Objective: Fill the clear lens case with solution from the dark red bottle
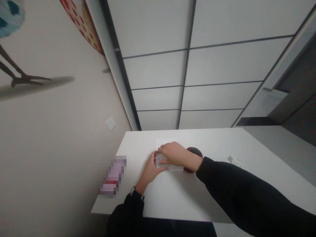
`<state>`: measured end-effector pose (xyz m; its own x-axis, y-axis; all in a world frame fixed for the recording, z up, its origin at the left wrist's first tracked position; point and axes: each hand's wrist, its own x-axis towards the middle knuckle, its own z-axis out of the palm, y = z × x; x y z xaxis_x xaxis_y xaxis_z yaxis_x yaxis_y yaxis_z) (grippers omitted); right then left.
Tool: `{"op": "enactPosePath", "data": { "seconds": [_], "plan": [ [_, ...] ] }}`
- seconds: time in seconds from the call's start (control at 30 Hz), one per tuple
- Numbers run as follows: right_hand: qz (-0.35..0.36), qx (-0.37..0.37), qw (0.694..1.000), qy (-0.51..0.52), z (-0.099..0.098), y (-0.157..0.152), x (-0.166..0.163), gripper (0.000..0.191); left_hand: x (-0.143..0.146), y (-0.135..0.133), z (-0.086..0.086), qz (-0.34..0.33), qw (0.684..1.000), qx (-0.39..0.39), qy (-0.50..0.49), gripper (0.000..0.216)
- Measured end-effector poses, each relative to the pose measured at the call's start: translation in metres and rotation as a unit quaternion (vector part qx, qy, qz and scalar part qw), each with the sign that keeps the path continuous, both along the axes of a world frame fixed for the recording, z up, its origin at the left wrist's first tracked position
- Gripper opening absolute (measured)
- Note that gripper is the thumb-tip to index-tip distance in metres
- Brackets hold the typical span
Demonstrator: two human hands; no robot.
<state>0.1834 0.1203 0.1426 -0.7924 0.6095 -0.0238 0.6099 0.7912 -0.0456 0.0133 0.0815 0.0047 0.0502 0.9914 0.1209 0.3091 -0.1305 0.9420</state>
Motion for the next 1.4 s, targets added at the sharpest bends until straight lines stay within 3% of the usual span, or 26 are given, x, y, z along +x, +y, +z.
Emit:
{"op": "enactPosePath", "data": {
  "seconds": [0.23,0.37,0.5,0.6,0.73,0.9,0.97,1.07,1.23,1.33,1.4],
  "plan": [
    [0.086,-0.007,0.994,-0.061,-0.007,0.016,-0.01,0.024,-0.003,0.006,-0.006,0.007,1.0,-0.008,-0.007,0.074],
    [0.121,-0.009,0.991,-0.054,-0.004,0.013,-0.005,0.029,-0.001,0.007,-0.007,0.004,1.0,-0.012,-0.017,0.07],
    [0.096,-0.005,0.994,-0.051,-0.002,0.009,-0.007,0.034,0.001,0.006,-0.004,-0.004,1.0,-0.012,-0.026,0.077],
    [0.101,-0.023,0.993,-0.054,0.003,0.009,-0.01,0.024,0.001,0.005,-0.004,0.0,1.0,-0.008,-0.024,0.076],
    [0.128,-0.062,0.988,-0.058,0.007,0.006,-0.012,0.041,0.001,0.004,-0.004,-0.001,1.0,0.006,-0.027,0.063],
    [0.032,-0.035,0.997,-0.063,0.007,0.005,-0.016,0.035,0.0,0.003,-0.003,-0.007,1.0,0.003,-0.029,0.076],
    [0.044,-0.048,0.995,-0.071,0.007,0.007,-0.016,0.026,-0.001,0.004,-0.004,-0.001,1.0,-0.004,-0.022,0.074],
    [0.077,-0.069,0.992,-0.071,0.008,0.011,-0.016,0.034,-0.001,0.004,-0.004,0.001,1.0,-0.006,-0.015,0.07],
    [0.074,-0.059,0.992,-0.081,0.007,0.016,-0.013,0.027,-0.001,0.003,-0.004,0.008,1.0,-0.002,-0.008,0.071],
    [0.112,-0.066,0.988,-0.078,0.004,0.018,-0.012,0.04,-0.001,0.003,-0.005,0.005,1.0,0.006,-0.005,0.073],
    [0.096,-0.048,0.992,-0.072,0.001,0.018,-0.011,0.041,-0.001,0.003,-0.005,0.001,1.0,0.005,-0.004,0.075]
  ]
}}
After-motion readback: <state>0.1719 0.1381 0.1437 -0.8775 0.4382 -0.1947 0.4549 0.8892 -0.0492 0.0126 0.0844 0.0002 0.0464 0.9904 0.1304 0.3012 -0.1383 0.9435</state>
